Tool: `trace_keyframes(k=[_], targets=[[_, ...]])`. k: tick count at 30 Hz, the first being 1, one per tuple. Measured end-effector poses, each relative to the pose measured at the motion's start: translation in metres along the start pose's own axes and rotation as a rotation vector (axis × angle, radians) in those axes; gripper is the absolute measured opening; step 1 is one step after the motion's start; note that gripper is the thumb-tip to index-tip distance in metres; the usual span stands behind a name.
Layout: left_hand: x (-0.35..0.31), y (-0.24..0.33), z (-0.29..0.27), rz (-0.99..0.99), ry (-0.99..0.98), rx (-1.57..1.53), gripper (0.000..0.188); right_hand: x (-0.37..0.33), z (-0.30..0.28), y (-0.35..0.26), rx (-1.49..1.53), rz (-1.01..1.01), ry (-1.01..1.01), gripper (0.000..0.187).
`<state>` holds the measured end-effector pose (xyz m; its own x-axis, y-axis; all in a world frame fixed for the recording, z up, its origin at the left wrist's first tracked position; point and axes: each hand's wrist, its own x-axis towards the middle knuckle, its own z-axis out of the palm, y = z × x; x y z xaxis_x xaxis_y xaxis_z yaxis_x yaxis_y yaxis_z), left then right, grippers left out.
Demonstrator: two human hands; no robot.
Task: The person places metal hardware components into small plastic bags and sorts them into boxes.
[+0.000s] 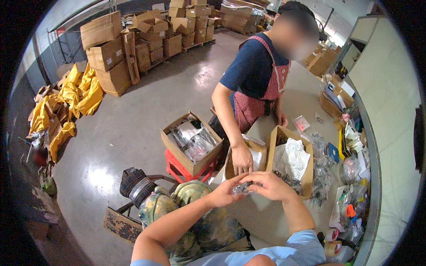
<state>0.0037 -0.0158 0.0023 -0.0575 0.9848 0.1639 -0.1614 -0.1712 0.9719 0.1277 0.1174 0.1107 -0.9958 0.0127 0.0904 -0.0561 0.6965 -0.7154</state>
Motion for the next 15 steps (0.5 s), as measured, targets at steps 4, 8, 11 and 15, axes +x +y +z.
trace_keyframes(k=[4, 8, 11, 15], targets=[[-0.003, 0.013, -0.004, -0.044, -0.022, -0.005, 0.076, 0.000, 0.002, -0.014, -0.178, 0.124, -0.014, 0.022], [-0.001, -0.008, -0.003, 0.097, -0.041, 0.045, 0.067, 0.006, 0.011, -0.025, -0.326, 0.113, -0.017, 0.023], [-0.002, 0.000, 0.001, 0.054, -0.117, -0.054, 0.058, 0.013, 0.018, -0.027, -0.115, 0.278, -0.103, 0.026], [-0.007, 0.007, 0.001, -0.107, -0.155, -0.148, 0.057, 0.013, 0.018, -0.007, 0.403, 0.286, 0.195, 0.013]])
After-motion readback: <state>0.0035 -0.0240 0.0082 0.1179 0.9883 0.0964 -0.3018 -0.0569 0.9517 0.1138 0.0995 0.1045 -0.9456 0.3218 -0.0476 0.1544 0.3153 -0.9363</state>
